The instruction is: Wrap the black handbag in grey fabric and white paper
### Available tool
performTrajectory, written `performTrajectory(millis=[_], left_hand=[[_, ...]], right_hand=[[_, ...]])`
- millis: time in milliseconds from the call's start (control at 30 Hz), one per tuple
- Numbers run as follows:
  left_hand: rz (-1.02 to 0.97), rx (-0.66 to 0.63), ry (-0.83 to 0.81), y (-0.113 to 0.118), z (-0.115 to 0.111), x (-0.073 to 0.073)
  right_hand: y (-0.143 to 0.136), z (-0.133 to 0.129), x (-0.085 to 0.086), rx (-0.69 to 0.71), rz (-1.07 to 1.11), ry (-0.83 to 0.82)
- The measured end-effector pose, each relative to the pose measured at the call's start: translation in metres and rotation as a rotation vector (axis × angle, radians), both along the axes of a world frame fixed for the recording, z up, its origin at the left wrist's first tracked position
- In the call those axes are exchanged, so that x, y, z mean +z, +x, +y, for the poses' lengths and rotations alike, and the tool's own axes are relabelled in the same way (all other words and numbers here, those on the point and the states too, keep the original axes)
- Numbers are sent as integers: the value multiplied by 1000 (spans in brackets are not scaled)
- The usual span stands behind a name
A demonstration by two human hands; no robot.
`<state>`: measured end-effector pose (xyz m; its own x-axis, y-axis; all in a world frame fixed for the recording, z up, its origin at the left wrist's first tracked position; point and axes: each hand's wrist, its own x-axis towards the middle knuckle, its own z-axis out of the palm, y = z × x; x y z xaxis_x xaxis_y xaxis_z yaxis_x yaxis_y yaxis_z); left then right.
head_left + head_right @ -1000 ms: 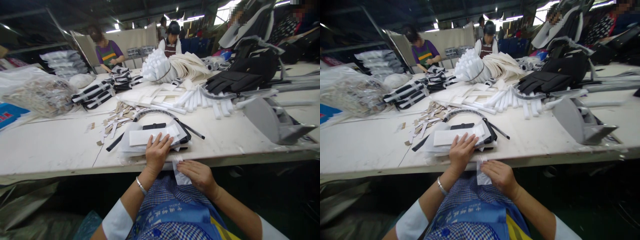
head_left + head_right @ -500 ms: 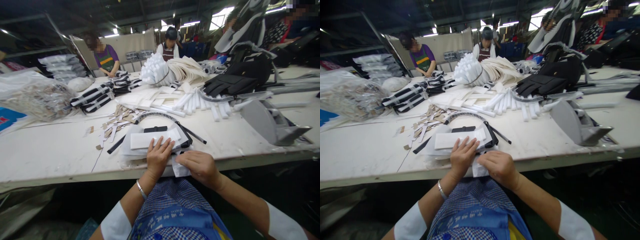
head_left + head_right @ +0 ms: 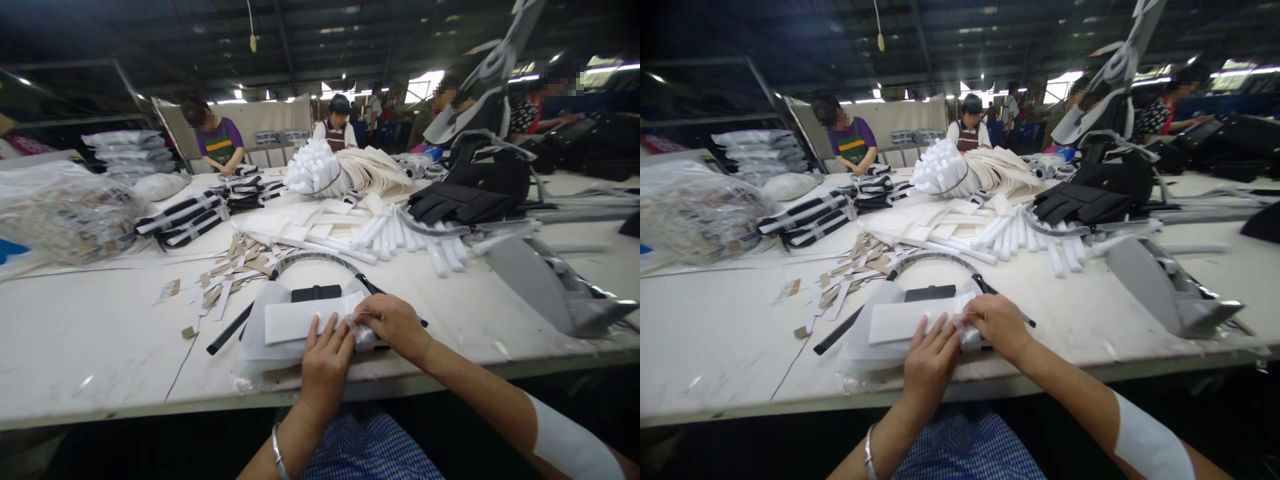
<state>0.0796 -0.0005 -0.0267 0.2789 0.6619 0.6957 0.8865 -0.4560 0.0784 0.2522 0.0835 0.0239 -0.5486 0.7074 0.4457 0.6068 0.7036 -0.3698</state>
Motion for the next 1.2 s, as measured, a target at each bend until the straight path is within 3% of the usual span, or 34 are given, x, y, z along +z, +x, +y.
performTrajectory(millis=[233, 433, 633, 800, 1033, 1200], left_hand=[[-79, -46, 17, -4, 3, 3], [-101, -13, -11, -4, 4, 8], [-1, -27, 9, -5, 3, 5], [44, -59, -66, -8, 3, -1], [84, 4, -149, -7, 5, 4], [258, -63, -70, -15, 7, 3]], right_hand=[[-8, 9, 8, -81, -132, -208], [-11, 18, 9, -132, -137, -337], [-11, 15, 4, -184, -68, -318], [-12, 22, 0, -202, -71, -355], [-9, 29, 1, -181, 12, -364], [26, 15, 7, -232, 133, -243]])
